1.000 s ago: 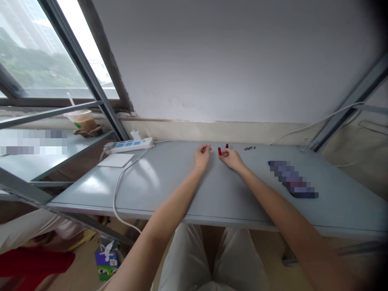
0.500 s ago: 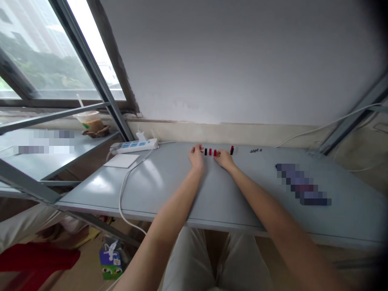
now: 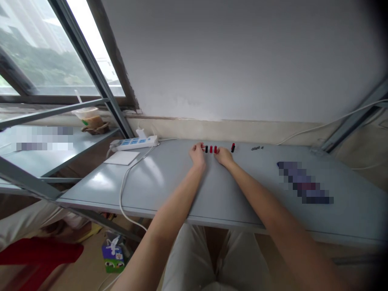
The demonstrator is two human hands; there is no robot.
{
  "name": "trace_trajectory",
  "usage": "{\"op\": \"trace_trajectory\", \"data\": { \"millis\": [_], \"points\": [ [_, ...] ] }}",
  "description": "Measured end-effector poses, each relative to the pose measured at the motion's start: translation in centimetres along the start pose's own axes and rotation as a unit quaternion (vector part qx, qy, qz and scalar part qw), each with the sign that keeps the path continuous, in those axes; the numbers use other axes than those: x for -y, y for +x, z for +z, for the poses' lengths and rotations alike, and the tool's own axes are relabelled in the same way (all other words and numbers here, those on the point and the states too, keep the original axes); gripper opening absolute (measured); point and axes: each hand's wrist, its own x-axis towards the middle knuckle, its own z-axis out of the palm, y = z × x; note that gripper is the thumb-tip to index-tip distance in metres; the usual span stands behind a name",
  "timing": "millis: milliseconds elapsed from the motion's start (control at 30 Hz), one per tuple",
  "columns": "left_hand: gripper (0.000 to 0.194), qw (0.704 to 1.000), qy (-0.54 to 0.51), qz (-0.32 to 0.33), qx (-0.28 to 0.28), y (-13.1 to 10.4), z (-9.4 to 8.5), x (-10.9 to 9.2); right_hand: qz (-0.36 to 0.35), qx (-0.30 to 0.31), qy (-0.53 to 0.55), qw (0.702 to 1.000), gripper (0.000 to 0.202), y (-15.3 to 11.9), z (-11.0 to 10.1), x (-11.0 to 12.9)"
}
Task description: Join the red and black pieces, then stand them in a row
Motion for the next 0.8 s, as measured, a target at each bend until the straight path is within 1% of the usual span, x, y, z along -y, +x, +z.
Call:
{"op": "trace_trajectory", "data": {
  "millis": [133, 233, 333, 400, 433, 467, 500, 567, 600, 633, 667, 733, 800],
  "points": [
    [0.016, 1.000, 0.016, 0.020, 0.012, 0.0, 0.1, -0.1, -0.040, -0.003, -0.039, 0.998, 0.013, -0.8, -1.1, -0.9],
    [0.015, 0.997, 0.044, 0.045, 0.038, 0.0, 0.3, 0.3, -0.078, 0.031, -0.028, 0.996, 0.012, -2.2, -2.6, -2.5],
    [0.016, 0.988, 0.093, 0.090, 0.084, -0.3, 0.8, 1.3, -0.129, 0.060, 0.018, 0.990, 0.014, -3.5, -4.6, -4.5],
    [0.016, 0.971, 0.150, 0.139, 0.128, -0.8, 1.1, 2.2, -0.131, 0.070, 0.012, 0.989, 0.015, -3.9, -5.9, -5.4],
    [0.017, 0.955, 0.188, 0.170, 0.156, -1.2, 1.2, 2.6, -0.122, 0.055, 0.002, 0.991, 0.017, -3.9, -6.5, -5.8],
    [0.017, 0.932, 0.232, 0.203, 0.189, -1.6, 1.2, 3.0, -0.110, 0.039, -0.018, 0.993, 0.019, -3.9, -7.0, -6.0],
    [0.016, 0.903, 0.278, 0.239, 0.226, -2.1, 1.3, 3.3, -0.097, 0.029, -0.043, 0.994, 0.020, -3.8, -7.6, -6.3],
    [0.016, 0.828, 0.358, 0.311, 0.299, -3.0, 1.3, 3.8, -0.071, 0.022, -0.093, 0.993, 0.024, -3.8, -8.4, -6.6],
    [0.018, 0.795, 0.384, 0.340, 0.324, -3.5, 1.3, 4.0, -0.060, 0.025, -0.112, 0.992, 0.026, -3.9, -8.7, -6.8],
    [0.022, 0.768, 0.406, 0.362, 0.338, -3.9, 1.3, 4.1, -0.050, 0.031, -0.127, 0.990, 0.029, -4.0, -8.9, -7.0],
    [0.027, 0.748, 0.425, 0.376, 0.344, -4.2, 1.4, 4.2, -0.042, 0.039, -0.136, 0.989, 0.031, -4.1, -9.0, -7.1],
    [0.038, 0.724, 0.462, 0.384, 0.340, -4.6, 1.7, 4.2, -0.029, 0.059, -0.146, 0.987, 0.037, -4.3, -9.0, -7.5],
    [0.048, 0.705, 0.499, 0.374, 0.337, -4.5, 2.3, 4.1, -0.018, 0.083, -0.154, 0.984, 0.042, -4.3, -8.7, -7.8]
  ]
}}
